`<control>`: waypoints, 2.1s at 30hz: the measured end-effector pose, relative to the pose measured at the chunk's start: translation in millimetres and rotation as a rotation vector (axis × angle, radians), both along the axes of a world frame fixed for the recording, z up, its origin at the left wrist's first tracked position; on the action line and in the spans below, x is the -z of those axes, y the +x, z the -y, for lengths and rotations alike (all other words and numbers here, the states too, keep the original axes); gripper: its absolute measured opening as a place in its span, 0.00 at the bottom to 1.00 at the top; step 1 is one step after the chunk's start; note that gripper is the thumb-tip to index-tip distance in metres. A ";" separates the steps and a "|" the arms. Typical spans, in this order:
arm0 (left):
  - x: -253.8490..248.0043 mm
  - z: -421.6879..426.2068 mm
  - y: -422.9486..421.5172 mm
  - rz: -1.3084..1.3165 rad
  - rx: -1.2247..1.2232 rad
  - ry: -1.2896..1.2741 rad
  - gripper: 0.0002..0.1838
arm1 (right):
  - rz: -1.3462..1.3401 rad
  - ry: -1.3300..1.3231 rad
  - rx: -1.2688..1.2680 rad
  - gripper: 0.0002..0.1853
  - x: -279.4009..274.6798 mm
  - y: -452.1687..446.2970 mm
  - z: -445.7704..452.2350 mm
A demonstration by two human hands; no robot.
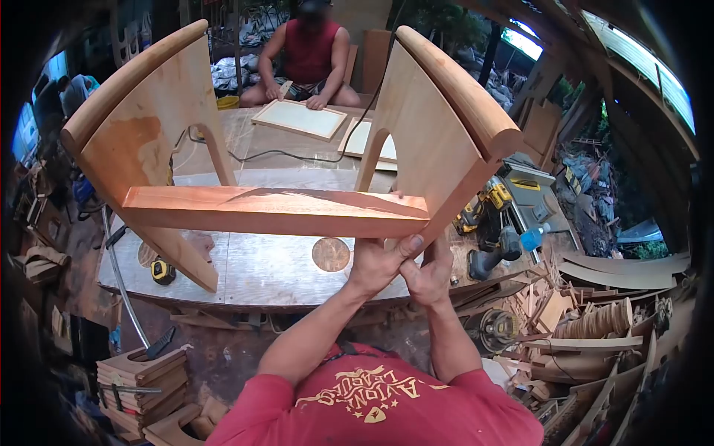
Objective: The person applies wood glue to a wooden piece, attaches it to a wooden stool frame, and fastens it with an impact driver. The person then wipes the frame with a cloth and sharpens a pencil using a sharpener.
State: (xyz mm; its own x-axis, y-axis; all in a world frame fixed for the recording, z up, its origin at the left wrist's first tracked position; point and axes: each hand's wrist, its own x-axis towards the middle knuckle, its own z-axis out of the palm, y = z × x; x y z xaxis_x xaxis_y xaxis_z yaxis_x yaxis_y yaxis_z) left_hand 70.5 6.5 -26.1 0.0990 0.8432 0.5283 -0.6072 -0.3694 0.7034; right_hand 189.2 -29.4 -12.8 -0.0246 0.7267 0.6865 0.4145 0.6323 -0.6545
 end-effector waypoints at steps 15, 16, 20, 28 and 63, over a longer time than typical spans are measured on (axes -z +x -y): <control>1.5 5.4 7.0 -0.044 -0.077 -0.003 0.35 | 0.059 0.049 0.084 0.34 -8.1 0.4 4.2; 1.9 5.0 8.4 -0.062 -0.126 0.015 0.33 | 0.153 0.016 0.087 0.37 -7.6 5.9 7.2; 6.6 4.2 7.8 -0.083 -0.165 0.014 0.31 | 0.115 -0.055 0.033 0.38 0.1 13.3 19.6; 11.4 6.1 8.3 -0.046 -0.182 -0.007 0.31 | 0.045 0.001 0.148 0.25 -38.5 140.2 56.2; 40.1 18.5 0.7 0.185 -0.337 -0.224 0.38 | 0.738 -0.697 0.674 0.28 139.3 511.1 -221.1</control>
